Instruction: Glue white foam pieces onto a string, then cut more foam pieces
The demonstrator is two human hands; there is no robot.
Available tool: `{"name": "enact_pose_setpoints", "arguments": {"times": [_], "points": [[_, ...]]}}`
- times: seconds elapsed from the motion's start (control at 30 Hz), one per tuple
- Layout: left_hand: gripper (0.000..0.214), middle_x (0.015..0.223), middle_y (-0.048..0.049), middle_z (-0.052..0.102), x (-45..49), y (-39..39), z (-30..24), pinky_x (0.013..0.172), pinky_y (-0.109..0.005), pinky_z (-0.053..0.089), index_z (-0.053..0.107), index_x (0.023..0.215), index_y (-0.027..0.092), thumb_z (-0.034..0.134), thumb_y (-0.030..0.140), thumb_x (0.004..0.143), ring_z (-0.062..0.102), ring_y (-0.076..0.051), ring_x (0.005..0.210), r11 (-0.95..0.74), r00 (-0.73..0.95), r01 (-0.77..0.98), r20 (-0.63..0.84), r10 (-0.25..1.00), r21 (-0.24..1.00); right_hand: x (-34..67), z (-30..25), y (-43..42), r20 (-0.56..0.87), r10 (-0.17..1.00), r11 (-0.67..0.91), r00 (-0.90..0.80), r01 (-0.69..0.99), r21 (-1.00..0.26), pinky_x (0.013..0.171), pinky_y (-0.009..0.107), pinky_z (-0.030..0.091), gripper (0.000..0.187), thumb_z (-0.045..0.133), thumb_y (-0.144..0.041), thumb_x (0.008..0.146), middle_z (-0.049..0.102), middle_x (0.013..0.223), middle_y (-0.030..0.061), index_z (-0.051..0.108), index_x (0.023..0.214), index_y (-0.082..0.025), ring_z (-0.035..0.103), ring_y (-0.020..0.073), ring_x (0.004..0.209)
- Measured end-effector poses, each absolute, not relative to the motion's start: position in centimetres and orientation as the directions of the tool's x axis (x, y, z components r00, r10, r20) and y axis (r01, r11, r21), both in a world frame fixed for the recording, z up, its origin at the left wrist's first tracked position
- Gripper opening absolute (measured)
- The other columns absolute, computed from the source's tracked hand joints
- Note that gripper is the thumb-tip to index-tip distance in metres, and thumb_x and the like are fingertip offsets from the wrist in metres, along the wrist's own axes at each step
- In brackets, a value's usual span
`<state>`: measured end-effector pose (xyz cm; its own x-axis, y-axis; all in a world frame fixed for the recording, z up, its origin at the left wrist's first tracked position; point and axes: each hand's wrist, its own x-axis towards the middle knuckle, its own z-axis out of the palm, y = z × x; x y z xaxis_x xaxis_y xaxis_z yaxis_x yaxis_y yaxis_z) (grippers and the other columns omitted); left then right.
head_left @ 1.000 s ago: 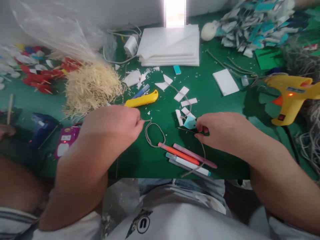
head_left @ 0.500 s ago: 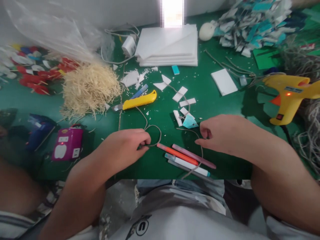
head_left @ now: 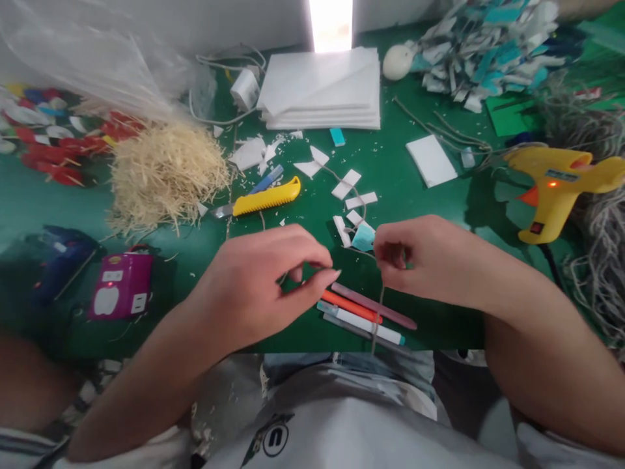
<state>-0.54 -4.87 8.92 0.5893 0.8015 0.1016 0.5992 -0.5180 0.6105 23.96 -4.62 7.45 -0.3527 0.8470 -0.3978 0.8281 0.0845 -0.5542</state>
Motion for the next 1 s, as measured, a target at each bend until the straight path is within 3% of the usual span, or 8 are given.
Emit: {"name": "enact_pose_setpoints", "arguments": {"times": [0.07, 0.13, 0.2, 0.27, 0.5, 0.7, 0.87, 1.0], "points": [[0.027, 0.063, 0.0046, 0.066, 0.4, -4.1, 8.8, 0.053, -0.019, 0.038, 0.069, 0.071, 0.02, 0.067, 0.033, 0.094, 0.052, -0.007, 0.053, -0.371, 0.474, 0.602, 0.057, 0.878, 0.707, 24.2, 7.9, -4.7, -0.28, 0.888, 0.025, -0.365, 0.646, -0.763, 0.055, 0.027, 0.043, 0.005, 0.061, -0.021, 0.072, 0.065, 0.066, -0.0035, 0.062, 0.069, -0.025, 0.055, 0.0135, 0.059], [0.042, 0.051, 0.0041, 0.057, 1.0, -3.2, 8.2, 0.047, -0.021, 0.034, 0.066, 0.059, 0.019, 0.068, 0.043, 0.094, 0.048, -0.007, 0.048, -0.18, 0.46, 0.586, -0.142, 0.876, 0.79, 24.3, 8.2, -4.9, -0.161, 0.923, 0.02, -0.35, 0.462, -0.887, 0.058, 0.027, 0.047, 0.006, 0.061, -0.02, 0.073, 0.066, 0.069, -0.0025, 0.061, 0.069, -0.025, 0.057, 0.0135, 0.061], [0.051, 0.058, 0.0008, 0.066, 1.6, -2.6, 7.4, 0.047, -0.021, 0.037, 0.074, 0.065, 0.019, 0.06, 0.055, 0.099, 0.054, -0.009, 0.05, 0.022, 0.509, 0.505, -0.319, 0.8, 0.863, 24.3, 8.4, -5.1, -0.066, 0.943, 0.054, -0.327, 0.343, -0.938, 0.06, 0.029, 0.05, 0.01, 0.063, -0.018, 0.074, 0.066, 0.069, -0.0018, 0.059, 0.069, -0.025, 0.059, 0.0144, 0.062], [0.054, 0.074, -0.0029, 0.076, 2.3, -2.5, 6.5, 0.05, -0.02, 0.043, 0.08, 0.077, 0.019, 0.055, 0.061, 0.101, 0.062, -0.01, 0.058, 0.138, 0.548, 0.355, -0.325, 0.771, 0.925, 24.2, 8.4, -5.2, -0.018, 0.938, 0.095, -0.345, 0.306, -0.947, 0.061, 0.03, 0.052, 0.011, 0.064, -0.017, 0.076, 0.066, 0.07, -0.0015, 0.059, 0.072, -0.026, 0.06, 0.0152, 0.063], [0.017, 0.08, -0.0014, 0.078, 4.2, -4.2, 4.2, 0.064, -0.023, 0.056, 0.076, 0.082, 0.019, 0.079, 0.036, 0.084, 0.069, -0.013, 0.071, 0.257, 0.36, 0.012, -0.244, 0.901, 0.966, 24.2, 8.2, -5.3, -0.18, 0.832, 0.077, -0.525, 0.43, -0.9, 0.055, 0.023, 0.048, 0.007, 0.061, -0.02, 0.079, 0.071, 0.069, -0.0038, 0.062, 0.074, -0.024, 0.06, 0.0103, 0.058], [0.013, 0.08, -0.0005, 0.074, 3.8, -4.6, 4.5, 0.075, -0.027, 0.062, 0.069, 0.083, 0.021, 0.074, 0.032, 0.086, 0.071, -0.014, 0.077, 0.265, 0.258, -0.174, -0.216, 0.942, 0.949, 24.2, 7.7, -5.0, -0.279, 0.665, -0.005, -0.693, 0.369, -0.929, 0.052, 0.02, 0.046, 0.009, 0.062, -0.02, 0.088, 0.068, 0.065, -0.0065, 0.071, 0.087, -0.02, 0.059, 0.0076, 0.048], [0.024, 0.07, 0.0012, 0.055, 1.8, -3.5, 8.1, 0.054, -0.028, 0.047, 0.056, 0.083, 0.023, 0.05, 0.042, 0.097, 0.051, -0.01, 0.055, 0.309, 0.297, 0.023, -0.301, 0.906, 0.951, 23.7, 7.4, -4.8, -0.253, 0.439, 0.082, -0.862, 0.319, -0.944, 0.072, 0.021, 0.053, 0.02, 0.064, -0.017, 0.095, 0.083, 0.099, 0.0046, 0.081, 0.106, -0.015, 0.07, 0.0103, 0.077], [0.033, 0.059, 0.0059, 0.021, -1.2, -2.1, 11.1, 0.04, -0.03, 0.02, 0.064, 0.099, 0.026, 0.047, 0.054, 0.097, 0.01, -0.008, 0.045, 0.151, 0.052, 0.225, -0.167, 0.985, 0.963, 23.5, 7.3, -4.9, -0.304, 0.361, 0.061, -0.881, 0.348, -0.935, 0.073, 0.024, 0.052, 0.017, 0.068, -0.02, 0.094, 0.08, 0.098, 0.0045, 0.081, 0.104, -0.016, 0.068, 0.0117, 0.079]]}}
